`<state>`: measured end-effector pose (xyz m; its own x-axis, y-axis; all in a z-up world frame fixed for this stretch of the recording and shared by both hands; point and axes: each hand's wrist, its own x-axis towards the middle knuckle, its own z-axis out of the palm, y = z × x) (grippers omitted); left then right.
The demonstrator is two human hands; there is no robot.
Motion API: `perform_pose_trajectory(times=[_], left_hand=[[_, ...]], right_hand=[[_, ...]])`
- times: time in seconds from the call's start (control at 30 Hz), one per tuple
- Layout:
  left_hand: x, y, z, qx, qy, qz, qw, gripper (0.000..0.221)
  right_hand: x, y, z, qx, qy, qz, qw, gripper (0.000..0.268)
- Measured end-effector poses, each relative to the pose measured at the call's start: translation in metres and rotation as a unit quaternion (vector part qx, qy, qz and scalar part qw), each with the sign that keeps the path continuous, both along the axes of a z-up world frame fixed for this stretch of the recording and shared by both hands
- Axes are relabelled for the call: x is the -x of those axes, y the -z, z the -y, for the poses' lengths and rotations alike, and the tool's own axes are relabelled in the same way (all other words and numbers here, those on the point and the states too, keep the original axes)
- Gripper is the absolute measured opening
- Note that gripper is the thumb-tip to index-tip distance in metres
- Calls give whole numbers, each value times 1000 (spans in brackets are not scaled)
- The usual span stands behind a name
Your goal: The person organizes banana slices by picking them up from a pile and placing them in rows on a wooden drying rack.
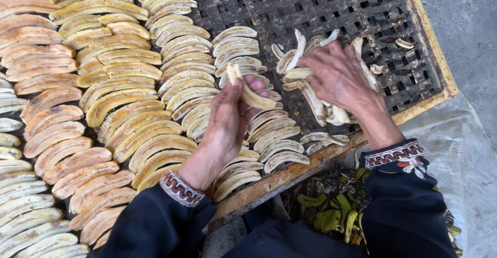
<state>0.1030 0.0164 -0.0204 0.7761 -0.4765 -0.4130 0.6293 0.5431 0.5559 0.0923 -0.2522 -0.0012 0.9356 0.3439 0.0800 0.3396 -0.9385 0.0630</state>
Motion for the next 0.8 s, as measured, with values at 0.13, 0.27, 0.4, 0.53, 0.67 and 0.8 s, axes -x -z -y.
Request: perform_pose_trajectory(times=[0.13, 0.27, 0.4, 0.53, 0.67, 0.8], left_hand=[[0, 13, -16, -17, -19, 6, 1000, 30], [0, 20, -18, -22, -14, 21, 999, 27], [1, 28, -13, -12, -10, 41, 999, 25], [-1, 32, -5, -31, -1, 49, 998, 24], [-3, 39, 4, -37, -4, 33, 999, 25], [-1, 39, 12, -13, -15, 20, 1000, 25]], right_hand=[[4, 13, -3, 29, 55, -76, 995, 48], [-9, 8, 4, 2, 47, -108, 993, 38], [-24, 5, 13, -142, 127, -202, 961, 29], [-25, 7, 15, -166, 110, -163, 966, 35], [-28, 11, 8, -215, 152, -198, 944, 34], [-23, -1, 7, -303, 144, -155, 929, 41]])
